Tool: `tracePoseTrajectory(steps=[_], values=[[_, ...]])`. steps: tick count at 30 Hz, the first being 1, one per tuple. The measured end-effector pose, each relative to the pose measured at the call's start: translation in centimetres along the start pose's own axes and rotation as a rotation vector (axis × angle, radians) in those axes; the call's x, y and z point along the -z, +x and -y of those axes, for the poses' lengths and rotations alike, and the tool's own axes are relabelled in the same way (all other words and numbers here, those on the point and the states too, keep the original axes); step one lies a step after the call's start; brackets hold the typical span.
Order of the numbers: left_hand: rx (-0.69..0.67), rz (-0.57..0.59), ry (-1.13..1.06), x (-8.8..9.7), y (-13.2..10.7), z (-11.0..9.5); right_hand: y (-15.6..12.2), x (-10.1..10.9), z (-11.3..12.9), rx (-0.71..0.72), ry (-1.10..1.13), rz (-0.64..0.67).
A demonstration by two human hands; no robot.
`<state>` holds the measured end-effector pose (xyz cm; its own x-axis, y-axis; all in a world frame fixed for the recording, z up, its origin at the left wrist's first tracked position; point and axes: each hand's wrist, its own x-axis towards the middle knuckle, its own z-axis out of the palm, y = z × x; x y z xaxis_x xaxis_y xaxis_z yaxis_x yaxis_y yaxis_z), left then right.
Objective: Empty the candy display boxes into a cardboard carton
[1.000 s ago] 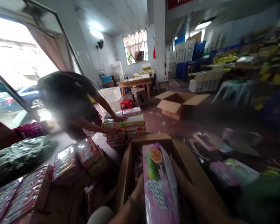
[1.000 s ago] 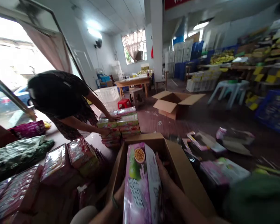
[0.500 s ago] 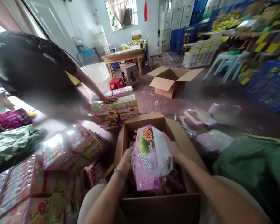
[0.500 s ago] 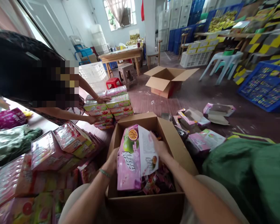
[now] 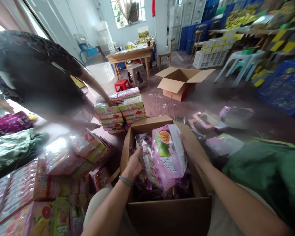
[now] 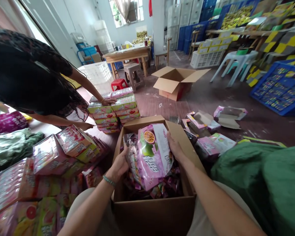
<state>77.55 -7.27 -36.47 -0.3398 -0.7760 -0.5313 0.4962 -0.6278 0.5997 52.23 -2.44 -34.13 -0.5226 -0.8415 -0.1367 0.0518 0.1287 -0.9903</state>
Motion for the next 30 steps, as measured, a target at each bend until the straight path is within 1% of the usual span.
tracePoseTrajectory(steps=[1, 2, 4, 6, 8, 9, 11, 13, 15, 16, 18, 19, 20, 21, 22, 24, 25, 26, 27, 28, 30], values=[[-0.018, 0.043, 0.007, -0.1, -0.4, 0.1, -0.7, 0.1, 0.7, 0.047, -0.045, -0.017], [-0.039, 0.061, 0.012, -0.3, -0.7, 0.2, -1.2, 0.1, 1.2, 0.082, -0.083, -0.024], [-0.061, 0.043, 0.007, -0.7, -0.9, 0.5, -1.5, -0.4, 1.2, 0.087, -0.098, 0.029], [-0.033, -0.012, -0.029, -0.8, -0.6, 0.6, -0.9, -1.0, 0.1, -0.017, -0.026, 0.148], [-0.016, -0.083, -0.104, -0.8, 0.2, 0.5, 0.1, -1.5, -1.5, -0.169, 0.059, 0.238], [-0.026, -0.113, -0.151, -0.7, 0.6, 0.4, 0.5, -1.5, -2.3, -0.227, 0.078, 0.263], [-0.065, -0.159, -0.249, -0.6, 1.4, 0.1, 0.8, -1.4, -3.3, -0.267, 0.085, 0.292], [-0.091, -0.182, -0.332, -0.7, 1.8, 0.0, 0.0, -1.4, -3.8, -0.242, 0.087, 0.313], [-0.103, -0.207, -0.385, -1.3, 1.7, 0.2, -1.6, -1.8, -3.9, -0.213, 0.081, 0.338], [-0.106, -0.204, -0.396, -1.6, 1.6, 0.4, -2.4, -2.1, -3.9, -0.193, 0.064, 0.33], [-0.095, -0.137, -0.379, -2.3, 0.9, 0.8, -3.6, -2.7, -3.7, -0.137, 0.028, 0.281], [-0.086, -0.073, -0.354, -2.5, 0.5, 0.8, -3.8, -2.8, -3.4, -0.096, 0.02, 0.251], [-0.079, -0.012, -0.319, -2.5, 0.1, 0.7, -3.8, -2.7, -2.9, -0.047, 0.021, 0.224], [-0.076, 0.017, -0.284, -2.4, -0.2, 0.4, -3.6, -2.5, -2.3, 0.008, 0.028, 0.214], [-0.081, -0.007, -0.25, -2.1, -0.5, -0.2, -3.3, -2.0, -1.5, 0.064, 0.039, 0.221], [-0.121, -0.149, -0.191, -1.3, -0.7, -1.6, -2.5, -0.8, 0.0, 0.157, 0.055, 0.261], [-0.142, -0.21, -0.165, -0.9, -0.7, -2.2, -2.2, -0.2, 0.7, 0.181, 0.047, 0.294], [-0.157, -0.24, -0.14, -0.6, -0.7, -2.8, -2.0, 0.3, 1.1, 0.186, 0.022, 0.332], [-0.161, -0.221, -0.116, -0.3, -0.7, -3.1, -1.8, 0.7, 1.5, 0.184, -0.016, 0.365], [-0.157, -0.175, -0.094, -0.3, -0.7, -3.3, -1.7, 1.0, 1.6, 0.185, -0.053, 0.381], [-0.133, -0.075, -0.053, -0.4, -0.7, -3.2, -1.5, 1.2, 1.6, 0.215, -0.082, 0.363]])
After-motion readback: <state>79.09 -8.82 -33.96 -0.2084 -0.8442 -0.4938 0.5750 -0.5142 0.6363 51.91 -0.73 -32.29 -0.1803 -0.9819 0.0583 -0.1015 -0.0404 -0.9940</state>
